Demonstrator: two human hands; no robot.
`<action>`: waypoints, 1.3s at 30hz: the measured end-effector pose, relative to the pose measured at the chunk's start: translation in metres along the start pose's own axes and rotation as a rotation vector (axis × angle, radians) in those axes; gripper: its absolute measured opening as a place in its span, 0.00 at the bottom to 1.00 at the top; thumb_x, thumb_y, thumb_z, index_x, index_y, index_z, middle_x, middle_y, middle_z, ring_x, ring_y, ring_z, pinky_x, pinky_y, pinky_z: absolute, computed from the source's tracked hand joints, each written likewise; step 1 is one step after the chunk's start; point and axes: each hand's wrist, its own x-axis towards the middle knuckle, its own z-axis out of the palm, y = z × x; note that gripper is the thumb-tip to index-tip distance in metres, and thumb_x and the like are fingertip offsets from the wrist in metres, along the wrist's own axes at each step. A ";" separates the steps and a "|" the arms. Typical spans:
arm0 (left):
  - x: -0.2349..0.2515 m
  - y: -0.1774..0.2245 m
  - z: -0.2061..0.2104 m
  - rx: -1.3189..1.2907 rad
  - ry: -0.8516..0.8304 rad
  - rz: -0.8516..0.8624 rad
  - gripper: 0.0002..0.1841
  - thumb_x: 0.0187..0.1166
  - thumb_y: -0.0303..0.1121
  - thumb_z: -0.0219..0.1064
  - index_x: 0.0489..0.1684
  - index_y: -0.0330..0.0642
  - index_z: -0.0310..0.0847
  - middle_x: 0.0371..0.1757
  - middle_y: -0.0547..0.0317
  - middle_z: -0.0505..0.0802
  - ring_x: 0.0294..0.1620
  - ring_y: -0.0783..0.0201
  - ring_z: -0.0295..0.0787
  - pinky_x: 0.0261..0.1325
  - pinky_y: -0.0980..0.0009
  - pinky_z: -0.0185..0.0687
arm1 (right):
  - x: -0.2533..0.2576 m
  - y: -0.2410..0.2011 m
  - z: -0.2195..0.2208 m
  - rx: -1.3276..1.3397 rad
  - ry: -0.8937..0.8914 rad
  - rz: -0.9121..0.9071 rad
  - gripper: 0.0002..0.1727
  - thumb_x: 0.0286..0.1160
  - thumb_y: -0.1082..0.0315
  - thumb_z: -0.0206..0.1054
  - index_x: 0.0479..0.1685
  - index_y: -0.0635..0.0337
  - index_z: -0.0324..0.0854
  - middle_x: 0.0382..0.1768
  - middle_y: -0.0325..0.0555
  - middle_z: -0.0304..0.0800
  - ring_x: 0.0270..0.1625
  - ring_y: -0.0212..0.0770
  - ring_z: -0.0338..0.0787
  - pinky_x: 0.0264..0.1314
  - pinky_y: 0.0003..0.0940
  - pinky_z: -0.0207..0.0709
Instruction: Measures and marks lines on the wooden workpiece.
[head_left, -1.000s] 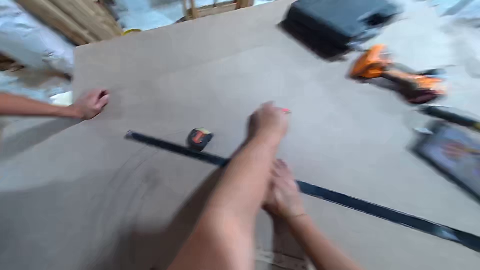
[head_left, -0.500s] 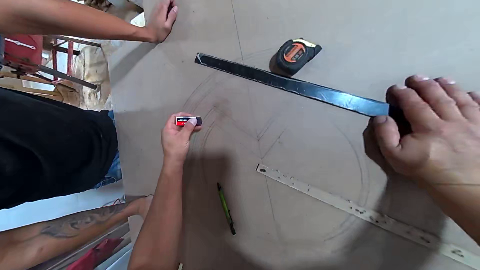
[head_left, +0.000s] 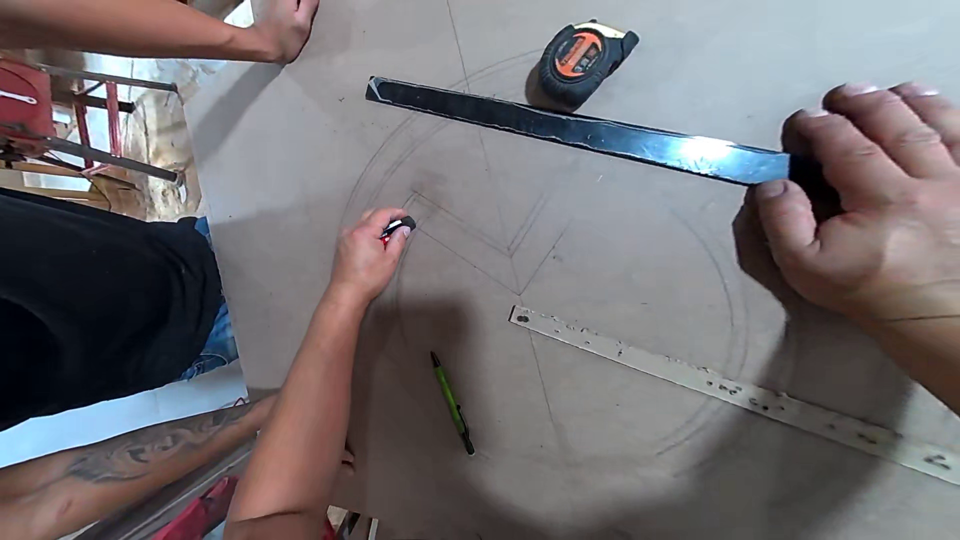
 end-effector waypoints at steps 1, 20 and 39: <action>0.003 0.002 0.001 0.016 0.008 0.052 0.12 0.83 0.34 0.68 0.60 0.46 0.90 0.58 0.57 0.94 0.55 0.65 0.93 0.62 0.62 0.89 | 0.001 -0.004 -0.002 0.002 -0.003 0.003 0.37 0.85 0.39 0.42 0.89 0.44 0.67 0.93 0.45 0.59 0.96 0.56 0.52 0.93 0.66 0.45; 0.006 0.000 0.018 0.214 0.140 0.420 0.11 0.83 0.29 0.62 0.54 0.36 0.89 0.56 0.45 0.93 0.62 0.50 0.90 0.69 0.57 0.85 | 0.006 -0.017 -0.014 0.002 -0.030 0.047 0.38 0.84 0.36 0.42 0.88 0.45 0.67 0.92 0.47 0.61 0.95 0.56 0.54 0.93 0.66 0.44; -0.002 -0.002 0.016 0.238 0.159 0.404 0.11 0.84 0.29 0.61 0.53 0.35 0.88 0.55 0.45 0.93 0.60 0.50 0.91 0.68 0.57 0.85 | 0.008 -0.028 -0.015 0.011 -0.043 0.046 0.39 0.83 0.36 0.41 0.88 0.47 0.67 0.92 0.49 0.61 0.95 0.58 0.55 0.93 0.68 0.45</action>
